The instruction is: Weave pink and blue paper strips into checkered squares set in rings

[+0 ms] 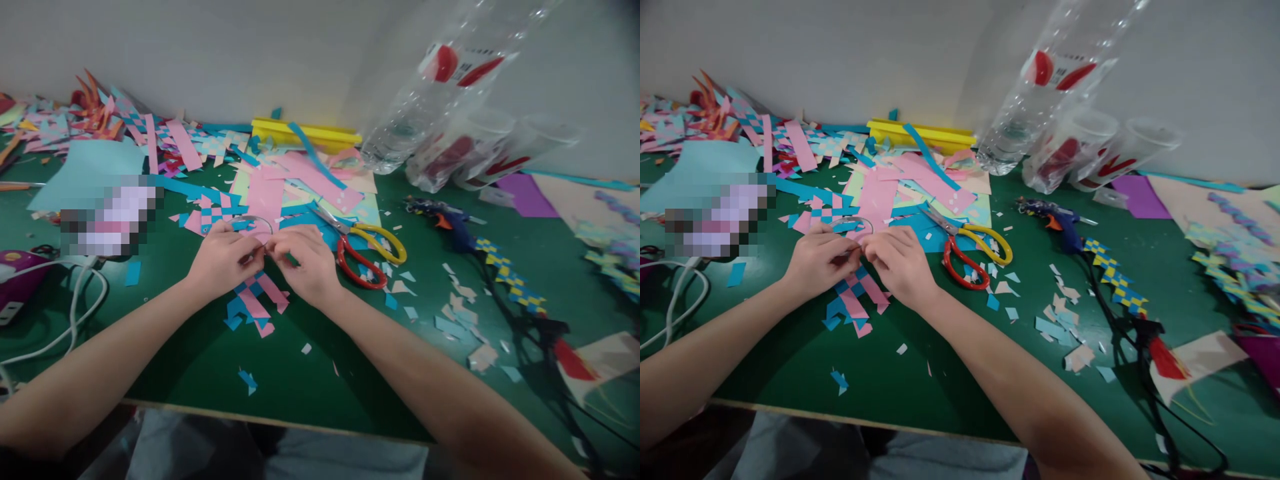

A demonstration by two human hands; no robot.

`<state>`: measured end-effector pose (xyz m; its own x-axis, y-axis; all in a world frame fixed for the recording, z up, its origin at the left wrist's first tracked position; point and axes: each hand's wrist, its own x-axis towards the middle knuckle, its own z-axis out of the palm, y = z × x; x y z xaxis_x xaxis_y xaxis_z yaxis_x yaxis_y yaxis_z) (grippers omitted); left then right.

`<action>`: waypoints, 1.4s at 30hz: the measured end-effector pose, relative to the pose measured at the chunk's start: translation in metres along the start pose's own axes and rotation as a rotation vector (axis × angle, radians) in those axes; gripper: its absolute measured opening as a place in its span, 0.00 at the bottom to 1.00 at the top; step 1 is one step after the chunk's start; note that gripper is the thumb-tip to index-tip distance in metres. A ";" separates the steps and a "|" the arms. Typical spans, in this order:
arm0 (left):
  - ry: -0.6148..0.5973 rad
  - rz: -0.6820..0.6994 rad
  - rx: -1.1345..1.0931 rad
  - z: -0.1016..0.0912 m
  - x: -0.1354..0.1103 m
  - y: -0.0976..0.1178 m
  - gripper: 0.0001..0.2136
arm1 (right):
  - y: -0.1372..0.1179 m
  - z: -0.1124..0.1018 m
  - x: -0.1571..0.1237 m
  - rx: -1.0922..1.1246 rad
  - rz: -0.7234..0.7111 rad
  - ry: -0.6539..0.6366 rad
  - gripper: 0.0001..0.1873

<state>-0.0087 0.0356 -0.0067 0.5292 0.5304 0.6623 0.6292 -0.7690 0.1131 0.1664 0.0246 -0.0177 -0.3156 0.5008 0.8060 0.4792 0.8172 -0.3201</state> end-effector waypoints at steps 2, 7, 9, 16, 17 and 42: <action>0.023 0.013 -0.087 -0.002 0.002 0.000 0.09 | -0.001 -0.003 0.001 -0.013 -0.099 0.018 0.11; 0.038 0.010 -0.178 -0.005 0.004 -0.001 0.11 | 0.000 -0.006 -0.001 -0.045 -0.236 0.004 0.08; 0.025 0.004 -0.170 -0.005 0.005 -0.002 0.11 | 0.001 -0.006 -0.002 -0.069 -0.246 0.003 0.08; 0.055 -0.247 -0.151 -0.007 0.002 -0.022 0.10 | -0.002 -0.006 -0.006 -0.079 -0.251 -0.061 0.06; 0.065 -0.294 -0.122 -0.007 0.001 -0.027 0.10 | -0.001 -0.005 -0.006 -0.078 -0.241 -0.067 0.07; -0.057 -0.429 0.383 -0.011 -0.006 -0.057 0.12 | 0.005 0.000 -0.002 -0.030 0.030 0.080 0.14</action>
<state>-0.0541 0.0718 -0.0091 0.2042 0.7932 0.5737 0.9499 -0.3021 0.0796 0.1699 0.0280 -0.0209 -0.2347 0.4994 0.8340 0.5123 0.7927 -0.3306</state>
